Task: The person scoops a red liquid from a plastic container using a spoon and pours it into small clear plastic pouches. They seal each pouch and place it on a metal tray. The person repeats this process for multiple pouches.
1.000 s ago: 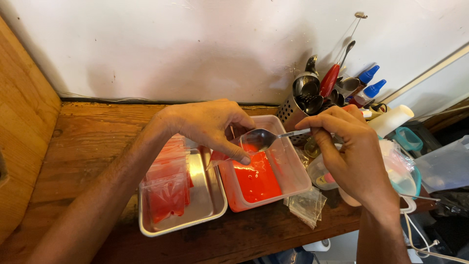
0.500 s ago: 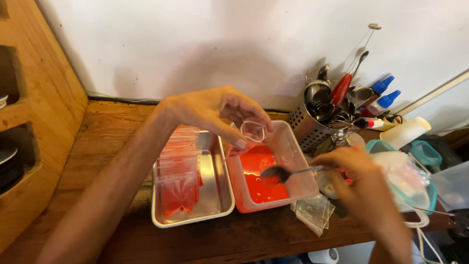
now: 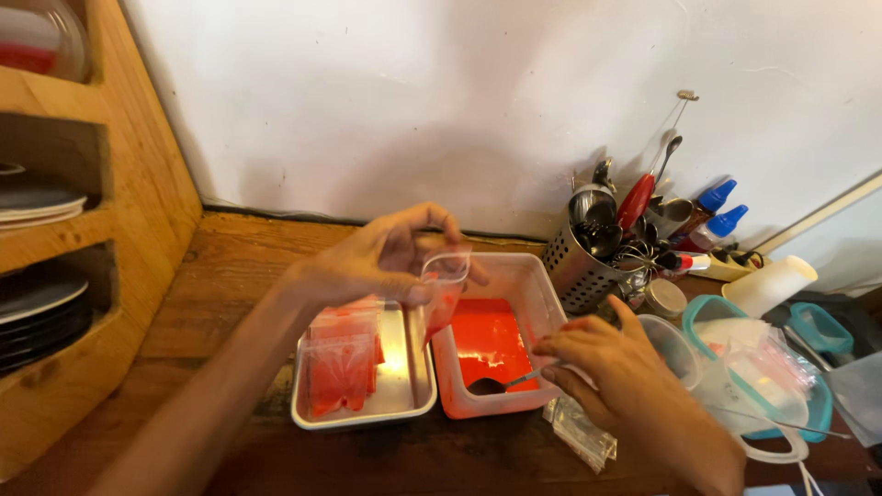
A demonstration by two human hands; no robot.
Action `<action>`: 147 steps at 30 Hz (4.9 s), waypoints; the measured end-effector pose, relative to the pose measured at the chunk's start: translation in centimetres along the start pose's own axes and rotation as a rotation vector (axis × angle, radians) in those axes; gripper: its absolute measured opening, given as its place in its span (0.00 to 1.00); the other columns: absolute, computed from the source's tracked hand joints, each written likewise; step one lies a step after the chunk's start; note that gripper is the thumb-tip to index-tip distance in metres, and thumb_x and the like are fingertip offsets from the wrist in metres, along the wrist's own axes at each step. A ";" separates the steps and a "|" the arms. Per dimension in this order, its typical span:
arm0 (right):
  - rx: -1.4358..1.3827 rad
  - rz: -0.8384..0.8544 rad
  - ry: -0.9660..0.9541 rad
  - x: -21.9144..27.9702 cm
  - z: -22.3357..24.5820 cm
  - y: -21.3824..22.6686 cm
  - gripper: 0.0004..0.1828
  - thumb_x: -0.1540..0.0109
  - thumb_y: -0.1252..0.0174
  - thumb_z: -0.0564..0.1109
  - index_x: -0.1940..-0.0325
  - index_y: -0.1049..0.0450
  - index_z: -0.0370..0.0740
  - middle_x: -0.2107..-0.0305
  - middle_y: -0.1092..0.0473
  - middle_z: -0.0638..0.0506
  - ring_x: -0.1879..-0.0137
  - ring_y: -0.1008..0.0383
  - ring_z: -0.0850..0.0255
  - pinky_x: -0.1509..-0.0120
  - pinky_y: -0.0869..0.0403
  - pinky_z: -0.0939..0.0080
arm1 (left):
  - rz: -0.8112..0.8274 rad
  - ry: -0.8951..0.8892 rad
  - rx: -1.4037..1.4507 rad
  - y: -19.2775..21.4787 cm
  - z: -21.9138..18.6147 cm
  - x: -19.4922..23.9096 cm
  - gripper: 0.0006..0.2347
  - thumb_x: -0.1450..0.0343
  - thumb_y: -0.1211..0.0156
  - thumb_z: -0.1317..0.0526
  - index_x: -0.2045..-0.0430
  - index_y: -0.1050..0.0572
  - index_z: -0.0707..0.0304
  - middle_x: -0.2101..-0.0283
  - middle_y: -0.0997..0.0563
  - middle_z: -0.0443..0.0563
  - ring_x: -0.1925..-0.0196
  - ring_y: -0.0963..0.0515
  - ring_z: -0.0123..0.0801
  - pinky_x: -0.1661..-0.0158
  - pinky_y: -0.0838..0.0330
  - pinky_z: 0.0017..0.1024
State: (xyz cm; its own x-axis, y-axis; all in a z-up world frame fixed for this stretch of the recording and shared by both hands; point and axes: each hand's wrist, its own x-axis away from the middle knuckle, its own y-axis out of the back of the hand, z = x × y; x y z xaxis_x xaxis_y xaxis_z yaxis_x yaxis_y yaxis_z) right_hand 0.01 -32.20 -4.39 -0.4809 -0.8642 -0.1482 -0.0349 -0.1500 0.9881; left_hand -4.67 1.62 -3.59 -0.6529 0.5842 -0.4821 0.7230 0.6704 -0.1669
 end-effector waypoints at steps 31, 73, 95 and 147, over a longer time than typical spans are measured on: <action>-0.617 -0.234 -0.020 -12.3 4.0 5.7 0.02 0.40 0.36 0.41 0.68 0.21 0.44 0.72 0.25 0.58 0.65 0.26 0.71 0.63 0.22 0.70 | -0.596 0.105 -0.786 -2.3 3.2 0.6 0.11 0.37 0.31 0.70 0.62 0.20 0.60 0.70 0.17 0.40 0.69 0.22 0.18 0.66 0.24 0.21; -0.193 -0.343 0.172 -8.4 6.2 4.8 0.10 0.42 0.33 0.44 0.61 0.22 0.61 0.68 0.23 0.71 0.59 0.22 0.73 0.58 0.32 0.70 | -0.819 0.767 -1.766 -8.5 1.7 9.7 0.07 0.35 0.36 0.45 0.70 0.20 0.37 0.65 0.19 0.27 0.55 0.27 0.31 0.69 0.26 0.40; 0.048 0.256 0.593 -11.7 -3.4 -6.5 0.09 0.53 0.38 0.36 0.73 0.20 0.48 0.77 0.31 0.52 0.64 0.32 0.49 0.59 0.33 0.47 | -0.762 -0.141 -1.920 -1.7 2.9 4.6 0.05 0.27 0.35 0.64 0.61 0.21 0.63 0.60 0.23 0.54 0.58 0.26 0.45 0.58 0.31 0.39; -0.287 -1.451 -0.701 11.1 -2.9 -0.4 0.08 0.30 0.48 0.38 0.46 0.30 0.38 0.54 0.32 0.52 0.48 0.31 0.66 0.42 0.32 0.69 | -1.062 0.180 -0.899 6.8 16.0 11.0 0.18 0.15 0.54 0.65 0.30 0.40 0.73 0.39 0.33 0.69 0.43 0.32 0.49 0.43 0.37 0.44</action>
